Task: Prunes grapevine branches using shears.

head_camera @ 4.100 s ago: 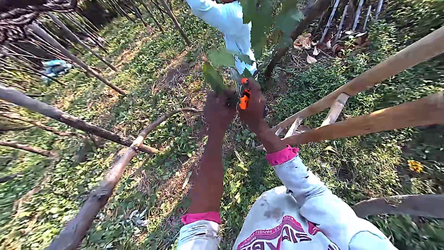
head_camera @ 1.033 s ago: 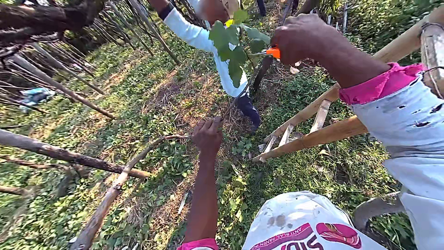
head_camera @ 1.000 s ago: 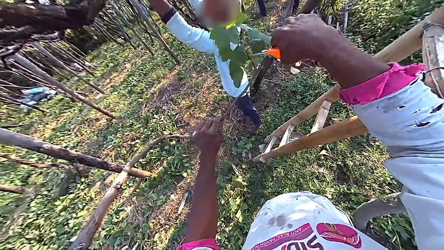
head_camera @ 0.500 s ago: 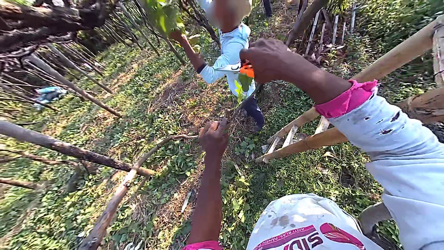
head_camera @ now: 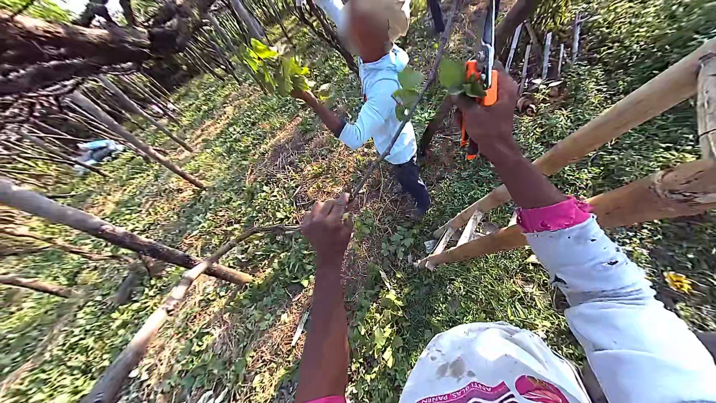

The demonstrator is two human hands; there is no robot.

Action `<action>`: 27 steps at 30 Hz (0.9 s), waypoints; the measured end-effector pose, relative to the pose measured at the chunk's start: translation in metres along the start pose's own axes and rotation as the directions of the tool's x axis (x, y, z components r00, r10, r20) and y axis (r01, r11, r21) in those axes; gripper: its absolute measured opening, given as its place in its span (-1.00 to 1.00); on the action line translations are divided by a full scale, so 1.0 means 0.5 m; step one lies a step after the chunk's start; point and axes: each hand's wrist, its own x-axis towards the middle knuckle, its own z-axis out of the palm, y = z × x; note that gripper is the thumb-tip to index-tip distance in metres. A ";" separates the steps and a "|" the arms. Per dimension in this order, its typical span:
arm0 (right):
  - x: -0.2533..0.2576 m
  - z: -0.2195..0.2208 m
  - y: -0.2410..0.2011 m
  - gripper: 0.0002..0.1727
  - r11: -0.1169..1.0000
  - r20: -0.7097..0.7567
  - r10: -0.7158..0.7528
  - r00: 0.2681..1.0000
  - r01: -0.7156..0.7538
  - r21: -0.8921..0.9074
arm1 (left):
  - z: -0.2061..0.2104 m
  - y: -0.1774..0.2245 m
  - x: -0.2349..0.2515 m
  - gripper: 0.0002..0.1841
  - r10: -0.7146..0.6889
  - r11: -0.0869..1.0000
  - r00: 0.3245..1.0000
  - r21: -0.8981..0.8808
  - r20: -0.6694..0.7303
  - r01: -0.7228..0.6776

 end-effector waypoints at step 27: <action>0.104 0.103 -0.088 -0.18 0.840 0.511 -0.077 0.856 0.332 -0.429 | -0.031 -0.043 0.190 -0.77 -0.113 0.987 0.975 -0.095 0.192 0.133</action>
